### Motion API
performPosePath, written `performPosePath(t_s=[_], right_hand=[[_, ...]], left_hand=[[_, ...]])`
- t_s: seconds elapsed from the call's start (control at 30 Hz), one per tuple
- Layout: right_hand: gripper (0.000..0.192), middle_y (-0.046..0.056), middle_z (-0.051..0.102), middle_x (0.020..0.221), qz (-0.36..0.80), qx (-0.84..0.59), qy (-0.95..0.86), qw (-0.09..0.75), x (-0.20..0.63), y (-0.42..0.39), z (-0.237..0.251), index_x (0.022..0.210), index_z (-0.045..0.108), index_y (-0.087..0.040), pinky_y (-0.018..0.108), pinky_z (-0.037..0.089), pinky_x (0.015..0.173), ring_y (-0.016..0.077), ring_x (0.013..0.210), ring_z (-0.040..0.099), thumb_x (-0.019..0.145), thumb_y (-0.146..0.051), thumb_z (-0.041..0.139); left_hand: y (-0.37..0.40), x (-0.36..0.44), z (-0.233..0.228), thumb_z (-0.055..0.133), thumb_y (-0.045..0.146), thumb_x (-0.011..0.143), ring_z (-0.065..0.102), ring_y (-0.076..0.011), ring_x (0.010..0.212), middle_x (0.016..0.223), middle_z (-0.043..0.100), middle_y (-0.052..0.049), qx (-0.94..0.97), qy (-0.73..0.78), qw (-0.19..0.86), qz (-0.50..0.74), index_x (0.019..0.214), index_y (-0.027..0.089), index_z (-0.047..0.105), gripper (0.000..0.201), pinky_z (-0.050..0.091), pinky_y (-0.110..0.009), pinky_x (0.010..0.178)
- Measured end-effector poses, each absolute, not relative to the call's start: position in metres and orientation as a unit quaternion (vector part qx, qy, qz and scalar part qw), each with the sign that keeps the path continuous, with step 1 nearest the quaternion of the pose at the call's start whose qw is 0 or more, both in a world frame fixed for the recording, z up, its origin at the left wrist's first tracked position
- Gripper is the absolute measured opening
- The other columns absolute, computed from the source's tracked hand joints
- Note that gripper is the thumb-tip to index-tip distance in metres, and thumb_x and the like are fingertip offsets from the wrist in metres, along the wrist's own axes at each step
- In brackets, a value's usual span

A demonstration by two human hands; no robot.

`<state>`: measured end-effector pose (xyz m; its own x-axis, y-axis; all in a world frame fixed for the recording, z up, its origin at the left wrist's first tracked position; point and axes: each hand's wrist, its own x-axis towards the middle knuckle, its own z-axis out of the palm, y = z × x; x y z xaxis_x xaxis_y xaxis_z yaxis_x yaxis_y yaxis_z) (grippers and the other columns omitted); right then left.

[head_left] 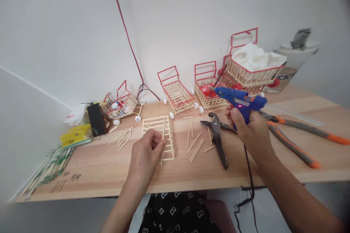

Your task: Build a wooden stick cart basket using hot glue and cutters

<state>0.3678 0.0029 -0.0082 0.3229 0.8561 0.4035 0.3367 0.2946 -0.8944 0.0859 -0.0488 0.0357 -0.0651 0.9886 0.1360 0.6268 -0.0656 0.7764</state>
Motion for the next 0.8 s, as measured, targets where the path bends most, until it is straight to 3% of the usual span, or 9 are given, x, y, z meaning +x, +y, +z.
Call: performPosePath(t_s=[0.5,0.8], right_hand=[[0.038,0.008,0.069,0.077,0.217,-0.549,-0.589,0.551,0.3661,0.0024,-0.0120,0.094,0.068,-0.021,0.033,0.049,0.058,0.0240,0.070,0.065,0.091,-0.056,0.053],[0.040,0.006,0.066,0.072,0.229,-0.548,-0.593,0.544,0.3661,0.0024,-0.0139,0.093,0.066,-0.020,0.033,0.047,0.057,0.0230,0.066,0.063,0.091,-0.058,0.053]], left_hand=[[-0.0441,0.0911,0.0417,0.058,0.030,0.081,0.055,-0.0117,0.053,0.065,0.061,0.000,0.650,0.643,0.220,0.339,0.078,0.020,0.057,0.010,0.041,-0.023,0.047],[-0.0441,0.0960,0.0425,0.057,0.029,0.083,0.057,-0.0131,0.056,0.066,0.062,-0.001,0.663,0.642,0.200,0.330,0.078,0.020,0.056,0.011,0.041,-0.023,0.049]])
